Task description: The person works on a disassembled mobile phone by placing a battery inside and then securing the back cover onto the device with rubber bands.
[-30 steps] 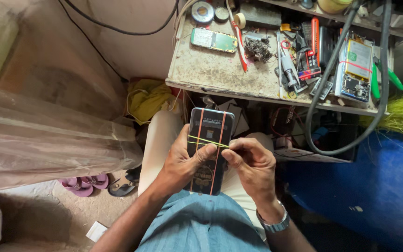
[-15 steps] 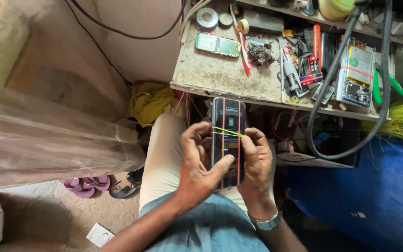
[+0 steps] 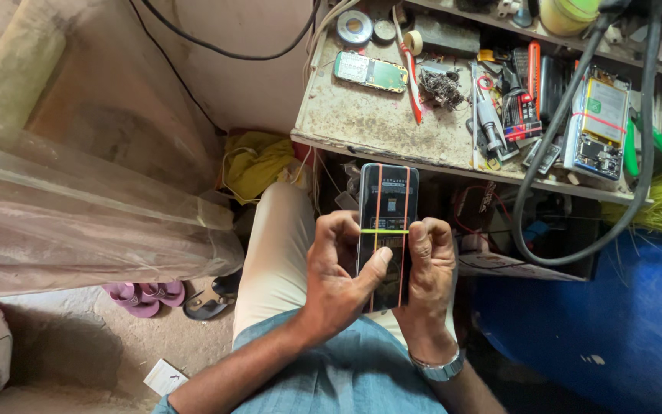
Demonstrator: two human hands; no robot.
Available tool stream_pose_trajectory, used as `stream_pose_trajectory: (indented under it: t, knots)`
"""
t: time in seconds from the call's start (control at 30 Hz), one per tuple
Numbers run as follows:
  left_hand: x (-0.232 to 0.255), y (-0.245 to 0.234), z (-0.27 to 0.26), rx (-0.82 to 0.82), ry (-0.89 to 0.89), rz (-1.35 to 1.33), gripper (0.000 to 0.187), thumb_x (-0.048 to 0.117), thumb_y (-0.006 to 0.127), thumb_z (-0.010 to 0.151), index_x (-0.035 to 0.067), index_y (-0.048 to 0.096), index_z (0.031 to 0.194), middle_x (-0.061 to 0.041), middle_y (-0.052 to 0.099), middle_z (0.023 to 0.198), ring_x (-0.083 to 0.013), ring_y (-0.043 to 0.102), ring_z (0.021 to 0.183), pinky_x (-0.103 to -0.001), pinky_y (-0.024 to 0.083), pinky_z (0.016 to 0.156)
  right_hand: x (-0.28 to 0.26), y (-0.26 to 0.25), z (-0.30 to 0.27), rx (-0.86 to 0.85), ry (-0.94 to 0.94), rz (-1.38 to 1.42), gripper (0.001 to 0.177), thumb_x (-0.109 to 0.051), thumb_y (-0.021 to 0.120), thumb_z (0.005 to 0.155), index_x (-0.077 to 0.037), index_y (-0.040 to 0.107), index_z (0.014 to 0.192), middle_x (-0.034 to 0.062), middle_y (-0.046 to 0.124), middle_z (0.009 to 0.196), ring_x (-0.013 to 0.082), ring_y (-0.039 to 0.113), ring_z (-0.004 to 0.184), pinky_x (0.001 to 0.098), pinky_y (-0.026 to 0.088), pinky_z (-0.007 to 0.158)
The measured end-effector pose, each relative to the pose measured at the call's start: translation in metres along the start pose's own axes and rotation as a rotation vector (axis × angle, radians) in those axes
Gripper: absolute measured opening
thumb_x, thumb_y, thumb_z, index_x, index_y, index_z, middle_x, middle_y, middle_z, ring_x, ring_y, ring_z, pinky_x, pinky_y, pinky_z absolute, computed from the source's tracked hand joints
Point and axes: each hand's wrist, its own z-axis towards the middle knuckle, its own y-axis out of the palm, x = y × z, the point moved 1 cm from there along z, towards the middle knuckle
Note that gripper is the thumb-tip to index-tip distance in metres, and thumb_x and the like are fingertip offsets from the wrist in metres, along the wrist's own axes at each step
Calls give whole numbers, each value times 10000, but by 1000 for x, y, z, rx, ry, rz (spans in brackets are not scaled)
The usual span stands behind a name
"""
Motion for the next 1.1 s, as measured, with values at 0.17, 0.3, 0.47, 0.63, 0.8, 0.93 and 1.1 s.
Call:
stream_pose_trajectory:
  t: [0.17,0.3,0.47,0.63,0.8,0.93,1.1]
  knots:
    - [-4,0,-4,16,37,-8,366,-38,737,938,50,431,1118,-76,560,1133,-91,607,1013,-262,545,885,-1,-3,-1,29,-26,-24,92,-137,687,1036,-97,605,1035,11,691,925,58,646,806,212,529,700]
    - [-2,-1,-4,23,10,0,375,-50,737,917,54,426,1098,-78,559,1138,-103,625,1010,-265,548,870,0,-6,-1,10,-45,-44,94,-123,696,1034,-87,611,1019,18,695,900,63,647,788,213,530,696]
    - [2,-8,1,-6,-93,-84,453,-7,720,912,79,416,1237,-95,569,1209,-123,642,1064,-271,553,924,5,-11,-2,-18,-86,-135,105,-97,716,1014,-50,622,1015,18,689,920,62,643,823,216,539,751]
    - [-1,-40,13,-41,-539,-371,340,111,639,986,-5,535,1288,-116,670,1102,-142,684,932,-328,598,819,-18,-13,18,-238,137,-449,150,-126,710,969,-18,662,1062,30,719,863,75,666,727,229,556,631]
    - [-6,-68,1,84,-640,-404,378,120,600,942,37,569,1309,-85,711,1010,-171,706,825,-353,618,723,-96,-24,142,-122,-763,-1651,125,-117,788,1002,4,758,999,135,687,873,256,631,752,385,504,700]
    - [-10,-75,-6,218,-648,-402,414,114,584,935,23,559,1338,-90,722,1056,-172,725,880,-350,629,780,-119,-29,239,-222,-729,-2006,151,-207,826,907,-66,804,955,150,691,937,331,639,902,468,526,811]
    - [-8,-79,-6,186,-624,-386,438,113,588,916,53,549,1349,-119,738,1073,-181,730,892,-360,624,777,-105,-41,284,-316,-628,-2174,178,-266,831,875,-92,820,912,123,714,969,351,670,927,473,542,858]
